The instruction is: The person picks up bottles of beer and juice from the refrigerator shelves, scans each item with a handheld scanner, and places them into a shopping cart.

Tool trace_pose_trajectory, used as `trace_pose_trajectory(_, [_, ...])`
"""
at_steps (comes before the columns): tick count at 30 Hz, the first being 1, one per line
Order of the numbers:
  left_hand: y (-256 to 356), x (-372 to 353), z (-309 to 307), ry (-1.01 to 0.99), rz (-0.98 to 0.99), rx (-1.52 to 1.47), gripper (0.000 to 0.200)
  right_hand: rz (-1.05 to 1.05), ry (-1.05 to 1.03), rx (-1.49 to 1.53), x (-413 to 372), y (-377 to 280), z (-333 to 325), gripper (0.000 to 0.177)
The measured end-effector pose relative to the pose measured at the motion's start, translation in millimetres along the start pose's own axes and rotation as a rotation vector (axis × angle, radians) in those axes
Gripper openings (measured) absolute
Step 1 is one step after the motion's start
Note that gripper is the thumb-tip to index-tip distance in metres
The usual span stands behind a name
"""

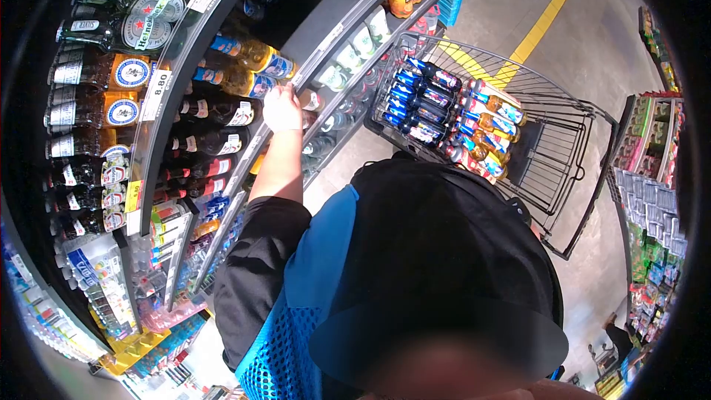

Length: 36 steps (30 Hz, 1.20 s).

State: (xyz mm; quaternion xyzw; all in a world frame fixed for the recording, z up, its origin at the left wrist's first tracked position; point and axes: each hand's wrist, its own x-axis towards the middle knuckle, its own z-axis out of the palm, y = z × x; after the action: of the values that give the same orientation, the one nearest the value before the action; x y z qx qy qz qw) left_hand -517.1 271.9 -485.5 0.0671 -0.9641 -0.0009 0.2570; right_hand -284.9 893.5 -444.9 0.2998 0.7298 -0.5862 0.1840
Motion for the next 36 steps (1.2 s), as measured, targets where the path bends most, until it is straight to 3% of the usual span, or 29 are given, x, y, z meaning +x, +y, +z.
trace_pose_trajectory(8, [30,14,-27,-0.118,0.013,0.086,0.039,-0.001,-0.003,0.03,7,8,-1,0.023])
trace_pose_trajectory(12, [64,27,-25,-0.047,0.237,-0.183,0.047,0.015,-0.002,0.045,8,17,-2,0.022])
trace_pose_trajectory(16, [106,36,-4,-0.164,0.436,-0.411,0.045,0.033,0.008,0.059,10,28,-4,0.022])
trace_pose_trajectory(19, [137,34,14,-0.36,0.554,-0.499,0.043,0.073,0.029,0.069,4,40,-4,0.021])
trace_pose_trajectory(20, [146,36,20,-0.406,0.619,-0.522,0.043,0.097,0.057,0.076,-2,41,-2,0.021])
trace_pose_trajectory(21, [162,41,28,-0.617,0.642,-0.393,0.041,0.085,0.142,0.058,-3,33,7,0.017])
trace_pose_trajectory(22, [166,40,37,-0.567,0.659,-0.552,0.04,0.072,0.222,0.037,-2,29,10,0.012])
trace_pose_trajectory(24, [179,40,51,-0.766,0.59,-0.621,0.04,0.09,0.228,0.047,9,54,6,0.011])
trace_pose_trajectory(25, [180,35,71,-0.726,0.638,-0.637,0.042,0.085,0.215,0.056,13,68,4,0.011])
trace_pose_trajectory(26, [182,34,81,-0.741,0.648,-0.645,0.042,0.101,0.226,0.059,14,65,5,0.011])
trace_pose_trajectory(29, [184,33,121,-1.027,0.694,-0.472,0.043,0.279,0.324,0.097,16,40,10,0.016])
trace_pose_trajectory(32, [188,35,155,-1.118,0.728,-0.347,0.043,0.341,0.375,0.107,25,44,13,0.018])
trace_pose_trajectory(34, [213,51,149,-1.18,0.66,-0.267,0.045,0.348,0.431,0.109,30,50,18,0.018])
trace_pose_trajectory(36, [227,54,153,-1.1,0.492,-0.293,0.047,0.366,0.439,0.113,34,46,22,0.019])
